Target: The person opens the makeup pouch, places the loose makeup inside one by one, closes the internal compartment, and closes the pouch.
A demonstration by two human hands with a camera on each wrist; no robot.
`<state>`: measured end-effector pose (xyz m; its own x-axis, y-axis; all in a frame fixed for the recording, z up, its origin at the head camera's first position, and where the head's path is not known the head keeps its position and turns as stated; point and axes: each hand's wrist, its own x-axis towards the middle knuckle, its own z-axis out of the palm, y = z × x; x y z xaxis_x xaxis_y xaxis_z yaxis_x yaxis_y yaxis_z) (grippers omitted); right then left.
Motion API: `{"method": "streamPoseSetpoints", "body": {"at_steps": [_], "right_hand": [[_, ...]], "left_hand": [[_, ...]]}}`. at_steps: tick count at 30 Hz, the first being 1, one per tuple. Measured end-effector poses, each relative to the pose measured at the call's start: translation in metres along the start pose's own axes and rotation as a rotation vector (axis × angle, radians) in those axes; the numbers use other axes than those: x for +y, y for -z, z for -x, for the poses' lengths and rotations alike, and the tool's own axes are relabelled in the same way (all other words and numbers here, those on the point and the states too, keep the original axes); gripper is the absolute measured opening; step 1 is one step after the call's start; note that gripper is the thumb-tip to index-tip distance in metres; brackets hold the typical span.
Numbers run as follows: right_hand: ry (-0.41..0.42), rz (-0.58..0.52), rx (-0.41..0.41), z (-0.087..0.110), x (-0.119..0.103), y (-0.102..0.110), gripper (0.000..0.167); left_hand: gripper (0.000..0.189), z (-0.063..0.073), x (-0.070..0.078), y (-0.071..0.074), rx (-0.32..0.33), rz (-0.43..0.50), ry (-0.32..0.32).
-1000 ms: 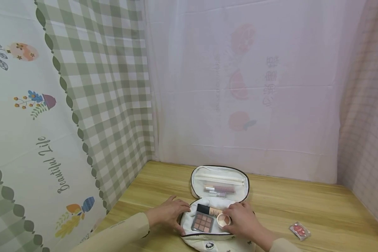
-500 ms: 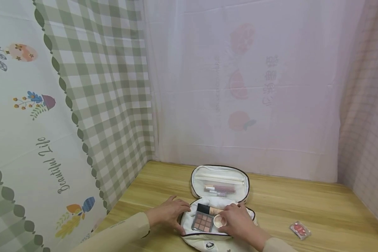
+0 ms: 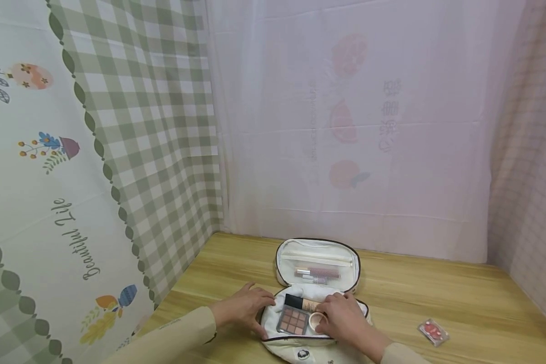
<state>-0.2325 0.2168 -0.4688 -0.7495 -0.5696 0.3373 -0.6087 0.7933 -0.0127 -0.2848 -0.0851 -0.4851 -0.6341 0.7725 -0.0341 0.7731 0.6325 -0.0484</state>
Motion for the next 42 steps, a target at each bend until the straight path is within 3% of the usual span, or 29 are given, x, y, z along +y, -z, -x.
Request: {"method": "streamPoseSetpoints", "body": {"at_steps": [5, 10, 18, 24, 33, 42], "right_hand": [[-0.075, -0.029, 0.011, 0.001, 0.003, 0.011, 0.032], [-0.121, -0.007, 0.092, 0.004, 0.014, 0.021, 0.029], [-0.227, 0.001, 0.163, 0.027, 0.045, 0.040, 0.021], [-0.362, 0.029, 0.090, 0.058, 0.077, 0.055, 0.026], [-0.466, 0.053, -0.058, 0.108, 0.125, 0.066, 0.034], [-0.559, 0.023, -0.167, 0.137, 0.149, 0.067, 0.059]], "left_hand": [[0.081, 0.001, 0.000, 0.001, 0.002, 0.015, 0.004], [0.080, 0.001, 0.001, 0.002, -0.012, 0.029, 0.010], [0.079, 0.002, 0.002, 0.005, -0.019, 0.032, 0.024], [0.075, 0.004, 0.003, 0.007, 0.012, 0.052, 0.043], [0.067, 0.003, 0.004, 0.009, 0.026, 0.114, 0.080], [0.050, -0.001, 0.004, 0.006, 0.056, 0.138, 0.185]]}}
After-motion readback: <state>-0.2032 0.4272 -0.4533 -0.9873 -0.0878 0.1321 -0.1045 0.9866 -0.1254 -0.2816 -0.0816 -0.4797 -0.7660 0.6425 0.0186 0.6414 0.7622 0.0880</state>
